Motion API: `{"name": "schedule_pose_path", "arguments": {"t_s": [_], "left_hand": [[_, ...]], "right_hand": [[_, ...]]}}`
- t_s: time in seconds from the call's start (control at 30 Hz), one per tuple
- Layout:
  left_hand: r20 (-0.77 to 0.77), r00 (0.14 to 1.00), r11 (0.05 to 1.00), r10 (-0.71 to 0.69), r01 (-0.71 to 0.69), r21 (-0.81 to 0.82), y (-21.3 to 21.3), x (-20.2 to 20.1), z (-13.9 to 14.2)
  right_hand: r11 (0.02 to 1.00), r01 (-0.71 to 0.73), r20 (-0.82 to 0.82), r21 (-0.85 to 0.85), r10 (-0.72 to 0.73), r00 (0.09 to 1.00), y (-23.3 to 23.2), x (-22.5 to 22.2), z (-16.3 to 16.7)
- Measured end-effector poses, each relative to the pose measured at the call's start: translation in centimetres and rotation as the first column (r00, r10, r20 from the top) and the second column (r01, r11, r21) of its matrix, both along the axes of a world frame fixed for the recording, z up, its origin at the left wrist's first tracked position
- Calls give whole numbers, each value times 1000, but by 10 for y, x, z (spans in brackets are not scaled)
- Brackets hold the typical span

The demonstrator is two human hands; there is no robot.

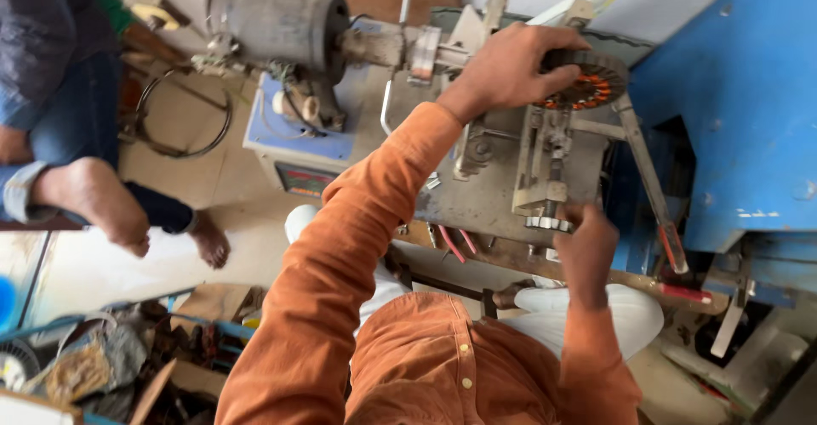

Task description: The person works on a copper-wound motor armature clamped in a bench machine, using a small yellow-handled screwdriver to adjust and seat the windings. They reposition the armature in the fixture, manipulate the winding wires by hand, and at the end handle a small component with both hands while the armature sits mounted on the machine.

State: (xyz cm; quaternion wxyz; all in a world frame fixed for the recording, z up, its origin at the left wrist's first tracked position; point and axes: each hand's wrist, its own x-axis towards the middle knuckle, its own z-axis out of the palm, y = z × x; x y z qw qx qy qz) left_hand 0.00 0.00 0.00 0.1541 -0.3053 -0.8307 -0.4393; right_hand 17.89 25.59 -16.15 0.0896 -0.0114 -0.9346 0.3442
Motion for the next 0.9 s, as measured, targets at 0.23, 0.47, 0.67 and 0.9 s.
{"name": "schedule_pose_path", "arguments": {"t_s": [0.23,0.47,0.67,0.9], "left_hand": [[37,999,999,3,-2,-36,8,2,2],[48,998,999,-48,48,-10,22,19,30],[176,984,998,-35,43,-44,42,-11,51],[135,990,999,-43,47,-25,41,-29,55]], "right_hand": [[714,-698,-321,47,673,667,-146,51,39],[573,-750,-400,329,805,439,-159,19,35],[425,-905,-403,23,833,381,-99,39,67],[509,-705,-601,-495,385,700,7,28,169]]}}
